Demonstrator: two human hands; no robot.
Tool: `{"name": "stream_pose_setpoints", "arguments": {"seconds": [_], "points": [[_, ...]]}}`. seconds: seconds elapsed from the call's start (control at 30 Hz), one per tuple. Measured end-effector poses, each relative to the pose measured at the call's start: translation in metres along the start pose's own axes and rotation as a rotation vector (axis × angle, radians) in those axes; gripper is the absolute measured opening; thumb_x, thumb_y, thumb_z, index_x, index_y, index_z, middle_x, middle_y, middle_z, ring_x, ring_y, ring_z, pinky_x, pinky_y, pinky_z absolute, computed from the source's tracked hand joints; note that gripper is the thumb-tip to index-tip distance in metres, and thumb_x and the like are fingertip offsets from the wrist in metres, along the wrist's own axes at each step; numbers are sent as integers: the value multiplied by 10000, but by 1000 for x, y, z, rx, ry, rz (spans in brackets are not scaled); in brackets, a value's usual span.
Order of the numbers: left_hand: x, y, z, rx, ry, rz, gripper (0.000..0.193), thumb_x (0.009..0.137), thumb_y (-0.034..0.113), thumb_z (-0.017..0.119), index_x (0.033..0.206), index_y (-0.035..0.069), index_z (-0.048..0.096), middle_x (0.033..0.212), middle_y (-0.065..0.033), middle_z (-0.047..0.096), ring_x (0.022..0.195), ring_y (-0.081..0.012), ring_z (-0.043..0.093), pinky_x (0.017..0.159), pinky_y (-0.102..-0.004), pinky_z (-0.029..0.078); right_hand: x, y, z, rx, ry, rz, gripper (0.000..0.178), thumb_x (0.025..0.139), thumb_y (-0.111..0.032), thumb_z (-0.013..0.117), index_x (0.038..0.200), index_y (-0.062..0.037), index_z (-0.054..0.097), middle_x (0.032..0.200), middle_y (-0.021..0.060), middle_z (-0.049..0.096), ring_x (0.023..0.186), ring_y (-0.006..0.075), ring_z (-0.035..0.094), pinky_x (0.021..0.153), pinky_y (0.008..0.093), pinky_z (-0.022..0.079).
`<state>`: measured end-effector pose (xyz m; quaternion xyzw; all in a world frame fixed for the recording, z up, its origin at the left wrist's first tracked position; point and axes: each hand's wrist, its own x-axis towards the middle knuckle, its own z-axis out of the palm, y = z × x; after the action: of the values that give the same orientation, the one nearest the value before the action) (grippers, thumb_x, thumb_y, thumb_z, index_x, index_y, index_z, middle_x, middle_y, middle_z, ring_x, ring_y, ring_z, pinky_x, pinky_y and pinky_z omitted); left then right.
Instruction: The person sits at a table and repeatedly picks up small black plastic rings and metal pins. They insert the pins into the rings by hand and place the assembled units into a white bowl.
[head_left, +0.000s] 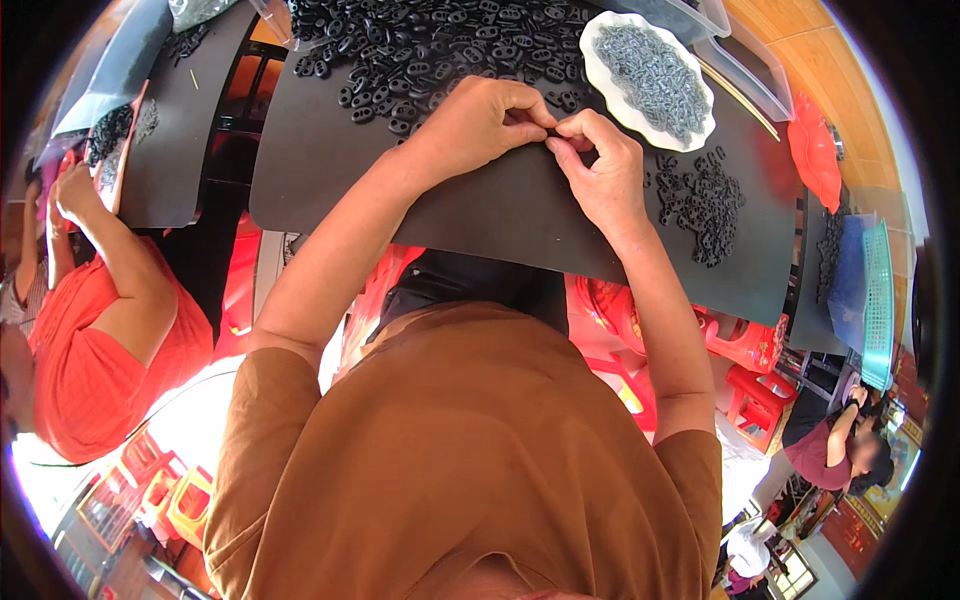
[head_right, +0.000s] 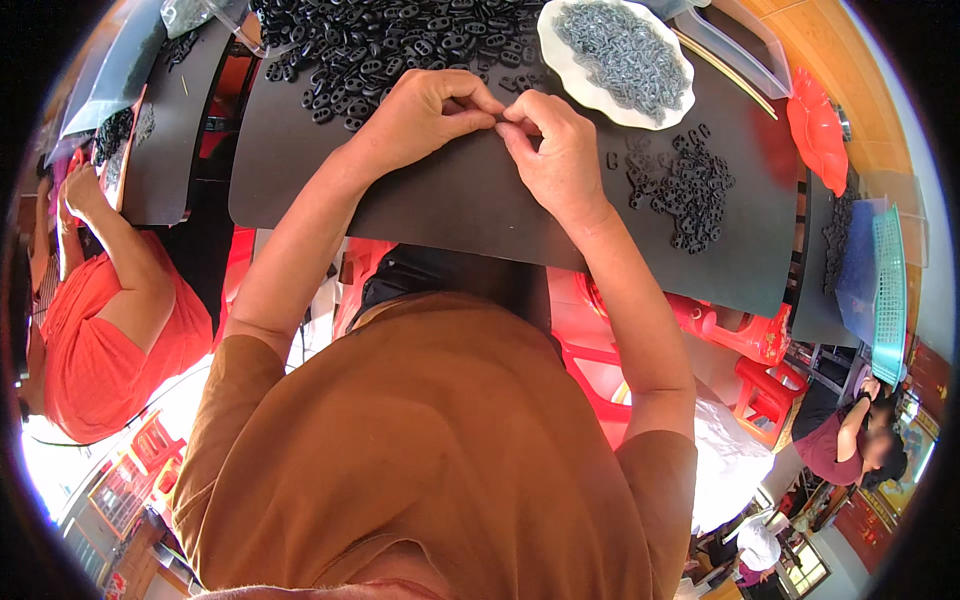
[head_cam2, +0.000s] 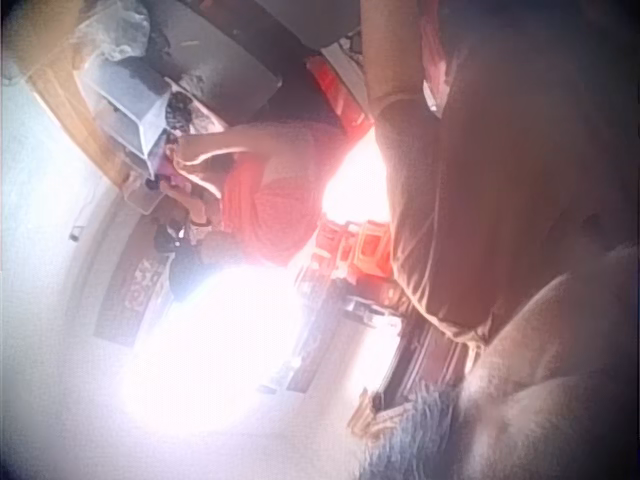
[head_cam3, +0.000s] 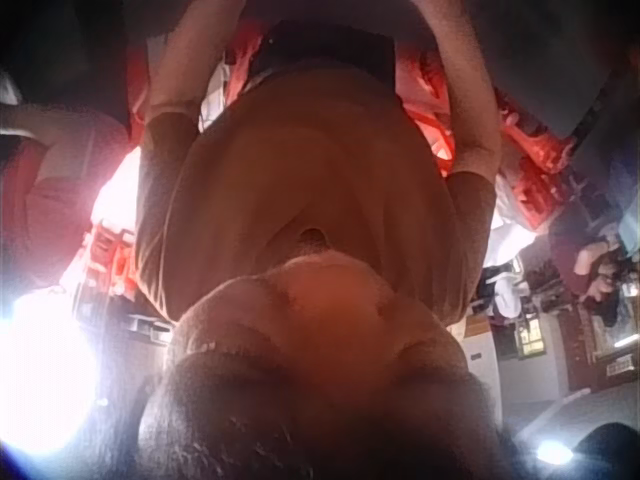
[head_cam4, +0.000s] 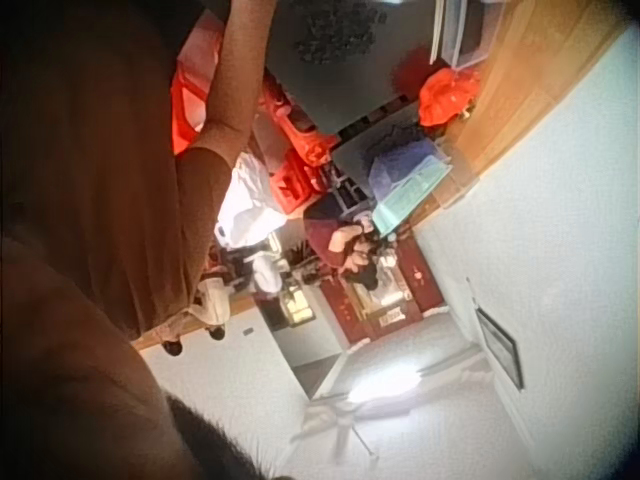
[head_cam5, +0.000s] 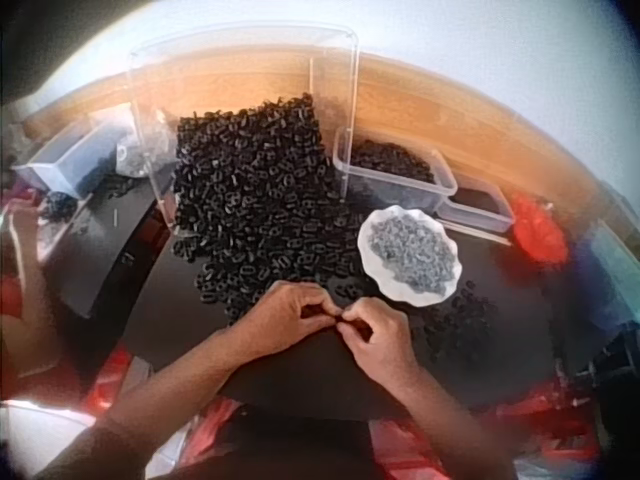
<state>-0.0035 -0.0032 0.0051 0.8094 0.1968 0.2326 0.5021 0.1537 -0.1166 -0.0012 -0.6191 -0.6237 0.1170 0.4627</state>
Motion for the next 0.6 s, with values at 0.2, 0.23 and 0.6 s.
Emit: {"name": "stream_pose_setpoints", "arguments": {"seconds": [0.2, 0.23, 0.6], "points": [[1, -7, -2, -163, -64, -31, 191, 834, 2, 695, 1021, 27, 719, 866, -50, 708, 815, -98, 663, 763, -259, 540, 1, 4, -5, 114, -34, 127, 154, 788, 3, 754, 867, -20, 623, 764, 29, 655, 647, 82, 596, 600, 229, 489], [1, -6, -2, -153, -52, -17, 200, 831, 4, 699, 1028, 31, 719, 862, -49, 707, 812, -98, 661, 761, -259, 539, 2, 6, -7, 159, -48, 173, 146, 797, -6, 754, 867, -22, 627, 766, 13, 657, 652, 62, 583, 603, 217, 479], [0, 2, -2, -124, -13, -83, 220, 821, 36, 725, 1041, 37, 727, 835, -39, 712, 759, -80, 652, 721, -240, 534, 6, 7, -11, 348, -107, 244, 111, 847, -28, 726, 898, -23, 627, 811, -9, 651, 738, 45, 587, 698, 212, 488]]}}
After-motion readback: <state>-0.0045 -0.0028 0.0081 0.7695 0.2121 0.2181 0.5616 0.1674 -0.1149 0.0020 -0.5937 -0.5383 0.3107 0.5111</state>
